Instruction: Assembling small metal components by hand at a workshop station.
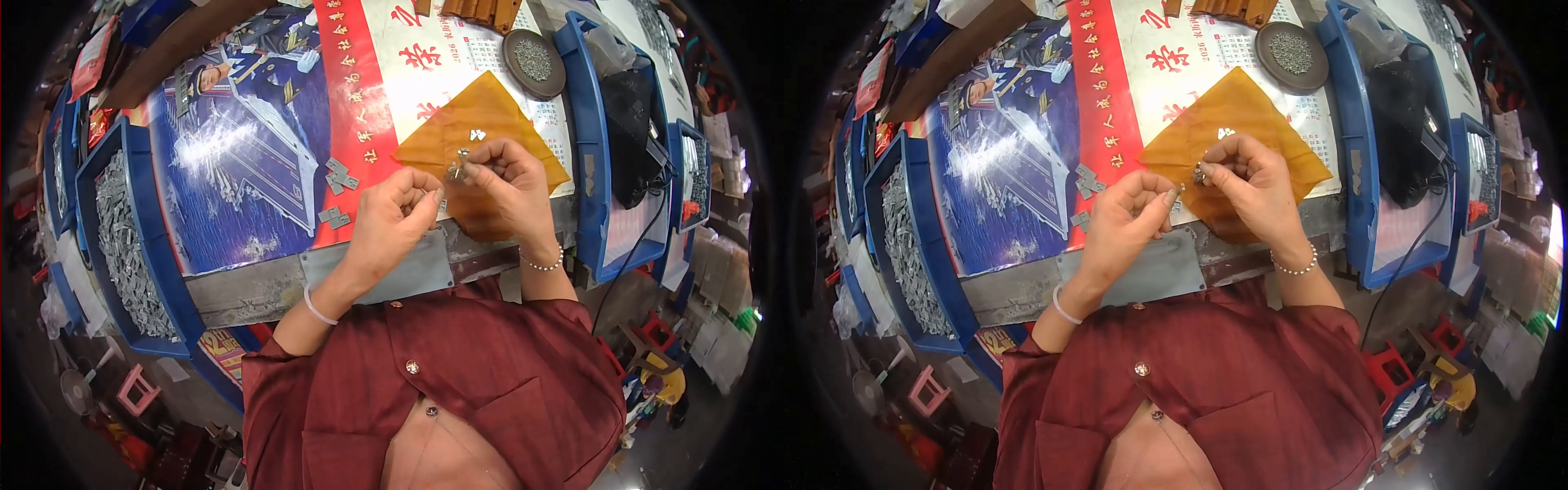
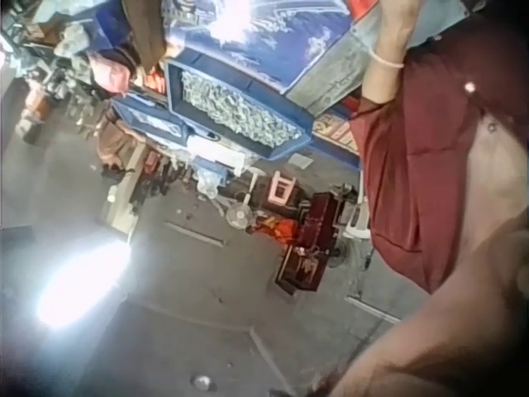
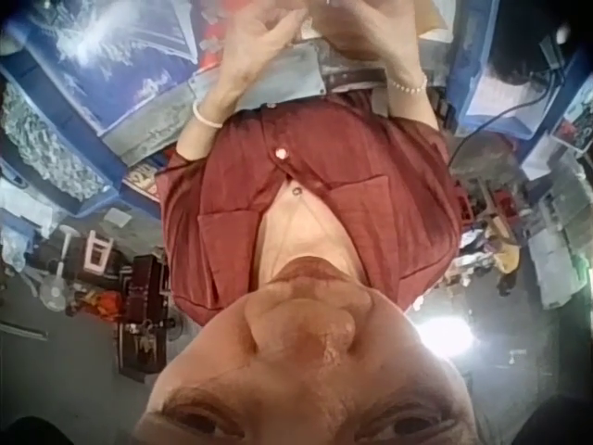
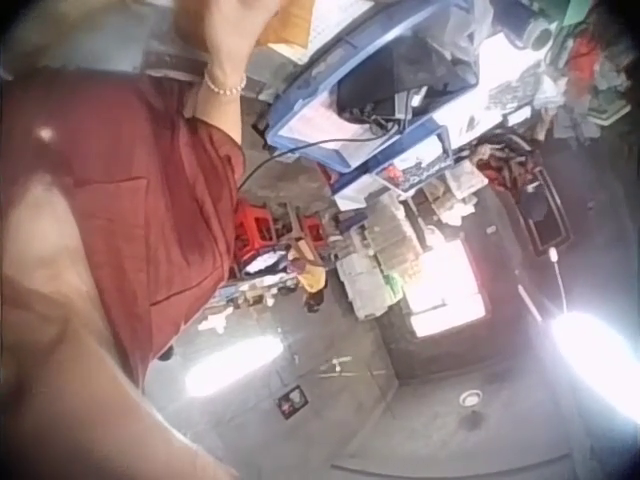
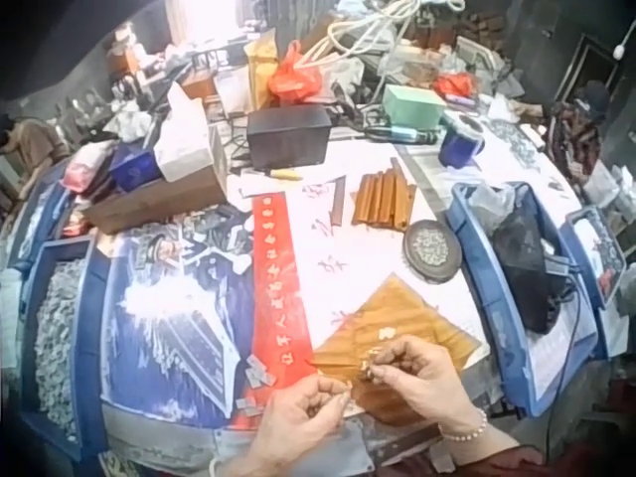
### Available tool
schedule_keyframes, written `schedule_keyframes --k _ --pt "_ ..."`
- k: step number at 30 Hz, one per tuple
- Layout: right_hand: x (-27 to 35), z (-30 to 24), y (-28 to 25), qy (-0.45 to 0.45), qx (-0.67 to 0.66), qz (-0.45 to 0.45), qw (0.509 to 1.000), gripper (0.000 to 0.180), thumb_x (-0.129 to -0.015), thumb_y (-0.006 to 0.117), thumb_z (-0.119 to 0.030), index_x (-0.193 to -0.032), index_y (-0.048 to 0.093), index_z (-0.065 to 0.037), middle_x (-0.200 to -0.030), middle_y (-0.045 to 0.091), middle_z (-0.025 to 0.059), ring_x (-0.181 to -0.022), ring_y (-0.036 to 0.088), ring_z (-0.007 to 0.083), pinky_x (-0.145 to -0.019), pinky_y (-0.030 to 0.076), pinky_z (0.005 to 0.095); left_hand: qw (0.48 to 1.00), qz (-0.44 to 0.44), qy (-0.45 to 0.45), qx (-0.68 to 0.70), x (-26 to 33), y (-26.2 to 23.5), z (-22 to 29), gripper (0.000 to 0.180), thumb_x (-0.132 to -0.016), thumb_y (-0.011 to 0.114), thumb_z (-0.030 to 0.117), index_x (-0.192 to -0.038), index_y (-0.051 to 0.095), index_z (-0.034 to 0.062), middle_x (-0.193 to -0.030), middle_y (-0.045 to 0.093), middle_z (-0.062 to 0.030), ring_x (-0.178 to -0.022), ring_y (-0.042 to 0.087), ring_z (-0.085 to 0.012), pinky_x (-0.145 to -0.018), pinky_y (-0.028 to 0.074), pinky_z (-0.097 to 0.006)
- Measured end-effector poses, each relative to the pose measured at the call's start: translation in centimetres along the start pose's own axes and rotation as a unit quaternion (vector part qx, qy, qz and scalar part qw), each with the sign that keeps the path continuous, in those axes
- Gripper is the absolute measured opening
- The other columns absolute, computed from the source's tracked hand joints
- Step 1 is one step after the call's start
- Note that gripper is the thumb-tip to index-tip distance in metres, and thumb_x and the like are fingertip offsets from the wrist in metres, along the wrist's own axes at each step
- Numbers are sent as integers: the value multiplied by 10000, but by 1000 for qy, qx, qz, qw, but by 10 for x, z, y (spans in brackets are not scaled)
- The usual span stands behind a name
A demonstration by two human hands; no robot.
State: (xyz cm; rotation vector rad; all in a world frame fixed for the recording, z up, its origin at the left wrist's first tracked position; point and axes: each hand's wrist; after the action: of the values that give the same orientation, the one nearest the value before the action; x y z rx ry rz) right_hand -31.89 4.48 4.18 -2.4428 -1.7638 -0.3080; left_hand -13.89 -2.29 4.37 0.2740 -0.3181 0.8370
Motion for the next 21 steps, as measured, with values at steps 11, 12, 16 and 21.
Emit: schedule_keyframes --k 11,12,16,21 --pt "5 -6 19 53 -88 -55 993 136 -902 593 2 -1022 534 28 -904 603 52 -791 626 104 -688 538 228 999 19 32 6 1 -5 -2 118 -900 598 79 -963 605 -20 -587 570 9 -522 500 -30 -482 380 -207" --pt "7 -7 21 64 -92 -55 992 127 -897 593 5 -1013 545 26 -892 610 48 -792 624 101 -686 535 228 999 21 43 -12 2 -7 -4 102 -897 599 75 -941 599 -18 -583 569 8 -517 492 -26 -475 372 -209" --pt "10 -14 24 5 107 -112 988 189 -862 612 37 -1045 565 43 -916 632 59 -800 638 119 -711 521 238 992 29 72 -97 6 -12 0 81 -891 601 63 -883 581 -15 -581 575 -1 -507 475 -20 -460 359 -218" --pt "12 -19 29 -86 201 -116 969 210 -841 619 39 -1049 591 46 -889 642 67 -782 643 133 -695 514 232 992 38 89 -87 12 -12 0 80 -894 598 63 -895 589 -17 -582 577 -6 -508 484 -22 -465 371 -219"
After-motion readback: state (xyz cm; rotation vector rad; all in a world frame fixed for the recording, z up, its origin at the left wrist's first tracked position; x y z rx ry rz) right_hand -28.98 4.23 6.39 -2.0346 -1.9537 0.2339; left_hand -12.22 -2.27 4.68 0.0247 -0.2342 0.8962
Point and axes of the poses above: each hand's wrist, its own x-axis away from the middle knuckle, its own y-axis out of the palm, z = x × y
